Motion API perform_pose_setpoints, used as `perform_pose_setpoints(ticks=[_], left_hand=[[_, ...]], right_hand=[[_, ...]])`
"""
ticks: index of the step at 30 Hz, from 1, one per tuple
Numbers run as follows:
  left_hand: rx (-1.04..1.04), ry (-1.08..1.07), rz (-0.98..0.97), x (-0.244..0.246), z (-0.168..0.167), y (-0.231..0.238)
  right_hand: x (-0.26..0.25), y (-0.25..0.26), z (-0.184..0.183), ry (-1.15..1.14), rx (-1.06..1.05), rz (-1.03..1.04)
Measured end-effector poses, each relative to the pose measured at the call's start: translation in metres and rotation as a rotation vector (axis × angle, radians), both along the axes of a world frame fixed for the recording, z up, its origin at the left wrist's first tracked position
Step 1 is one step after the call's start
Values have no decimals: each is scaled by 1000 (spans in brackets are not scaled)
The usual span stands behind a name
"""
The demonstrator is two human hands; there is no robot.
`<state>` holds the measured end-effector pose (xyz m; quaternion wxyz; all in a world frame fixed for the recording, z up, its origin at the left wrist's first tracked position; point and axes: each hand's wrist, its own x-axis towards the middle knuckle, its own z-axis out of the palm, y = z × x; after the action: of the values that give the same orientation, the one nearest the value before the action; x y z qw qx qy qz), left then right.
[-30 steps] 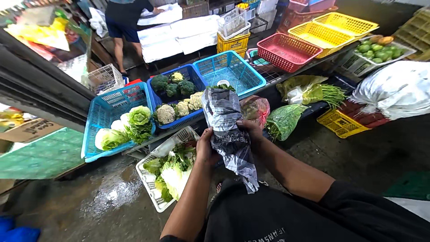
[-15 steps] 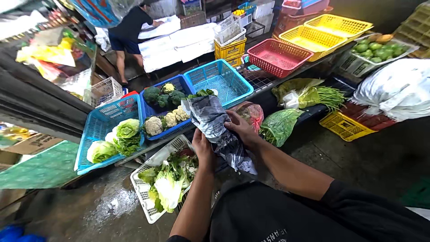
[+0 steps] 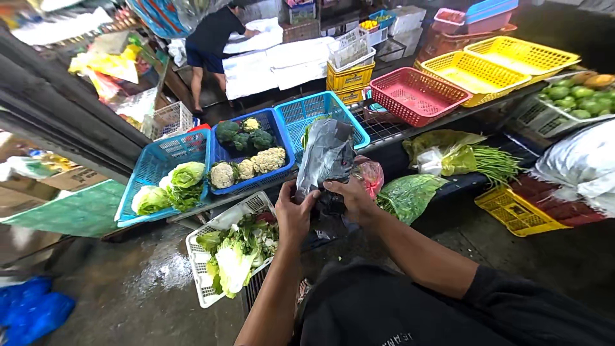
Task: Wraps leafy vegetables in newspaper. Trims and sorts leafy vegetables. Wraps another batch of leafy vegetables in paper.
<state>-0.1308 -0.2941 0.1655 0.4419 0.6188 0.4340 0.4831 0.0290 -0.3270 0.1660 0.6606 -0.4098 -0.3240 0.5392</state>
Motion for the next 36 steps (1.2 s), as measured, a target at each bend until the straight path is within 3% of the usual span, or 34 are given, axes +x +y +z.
perform_pose_setpoints(ticks=[4,10,12,14,17,20,25,31,36], left_hand=[[-203,118,-212,-40,-1,-1],[-484,-431,-379,-91,-21,19],[-499,-498,-303,-98,-30,28],[-395,-345,-113,-102,-34,34],[-21,203,156,-113,-27,27],[251,325,105,-112,-15,10],[13,307,-145,-88,-32,13],[-220,76,-141,-88,-42,29],[-164,130,-128,-72,-47,36]], right_hand=[[-7,8,-1,10,-122,26],[-29,22,-2,115,-236,88],[-43,24,3,162,-268,94],[-59,28,5,183,-288,77],[-82,34,-3,122,-269,-25],[-102,44,-14,21,-249,-146],[-133,54,-28,26,-151,-206],[-136,55,-43,190,-178,-182],[-113,52,-49,254,-137,-83]])
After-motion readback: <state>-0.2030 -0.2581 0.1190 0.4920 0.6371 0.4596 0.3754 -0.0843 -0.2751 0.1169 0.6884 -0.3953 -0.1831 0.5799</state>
